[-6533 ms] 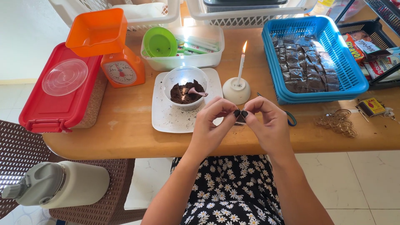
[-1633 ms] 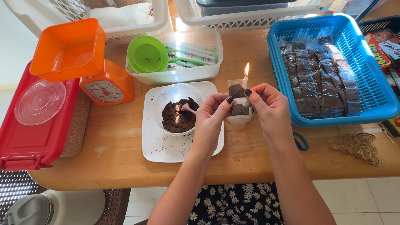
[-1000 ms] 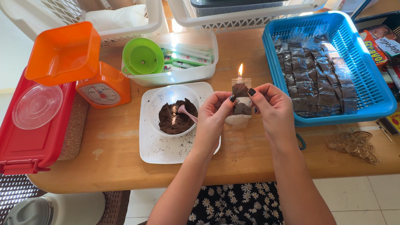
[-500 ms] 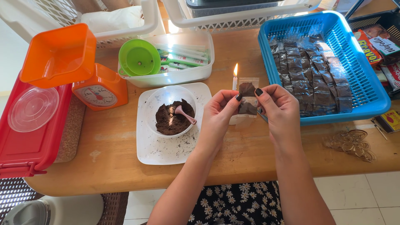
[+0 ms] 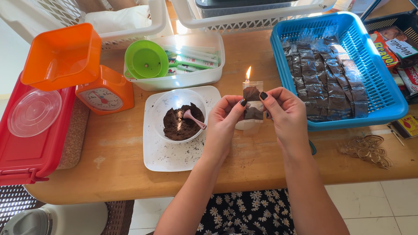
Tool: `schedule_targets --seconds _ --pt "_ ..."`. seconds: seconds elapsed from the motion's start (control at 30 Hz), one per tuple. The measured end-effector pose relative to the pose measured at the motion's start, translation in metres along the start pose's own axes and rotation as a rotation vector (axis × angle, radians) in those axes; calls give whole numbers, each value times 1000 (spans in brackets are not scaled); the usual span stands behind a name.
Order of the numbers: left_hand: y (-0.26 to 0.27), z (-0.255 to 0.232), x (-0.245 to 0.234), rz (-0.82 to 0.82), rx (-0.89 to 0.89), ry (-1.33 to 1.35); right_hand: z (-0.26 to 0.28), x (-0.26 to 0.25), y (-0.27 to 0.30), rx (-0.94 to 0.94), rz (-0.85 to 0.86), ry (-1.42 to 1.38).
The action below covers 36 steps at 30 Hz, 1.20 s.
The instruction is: Filling small plastic bags with dark powder using a spoon and sealing them with a candle flame.
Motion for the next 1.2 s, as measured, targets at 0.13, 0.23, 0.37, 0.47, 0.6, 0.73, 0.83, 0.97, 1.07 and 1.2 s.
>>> schedule_targets --seconds 0.13,0.23,0.37,0.47,0.6,0.73,0.83,0.97,1.07,1.2 --pt "1 -4 -4 -31 6 2 5 9 0 -14 10 4" --pt "2 -6 -8 -50 5 -4 7 16 0 7 28 9" --pt "1 -2 -18 -71 11 10 5 24 1 15 37 29" --pt "1 2 -25 -83 18 13 6 29 3 19 48 38" --pt "6 2 -29 -74 42 23 8 28 9 3 86 46" --pt "15 -2 -32 -55 77 -9 26 25 23 2 110 52" --pt "25 -12 -33 -54 97 -12 25 22 32 -4 147 45" --pt "40 -23 -34 -16 128 -17 28 25 46 -34 204 88" --pt "47 -26 -44 26 182 -58 49 29 56 -69 226 105" --pt "61 -30 -66 110 291 -257 67 30 70 -114 265 104"
Point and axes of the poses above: each hand's wrist, its own y-axis away from the middle knuckle, its own x-axis out of the palm, z = x × y, the point moved 4 cm from there along -y, towards the middle knuckle, and after that the axes turned 5 degrees about -z, right-handed, at the moved point
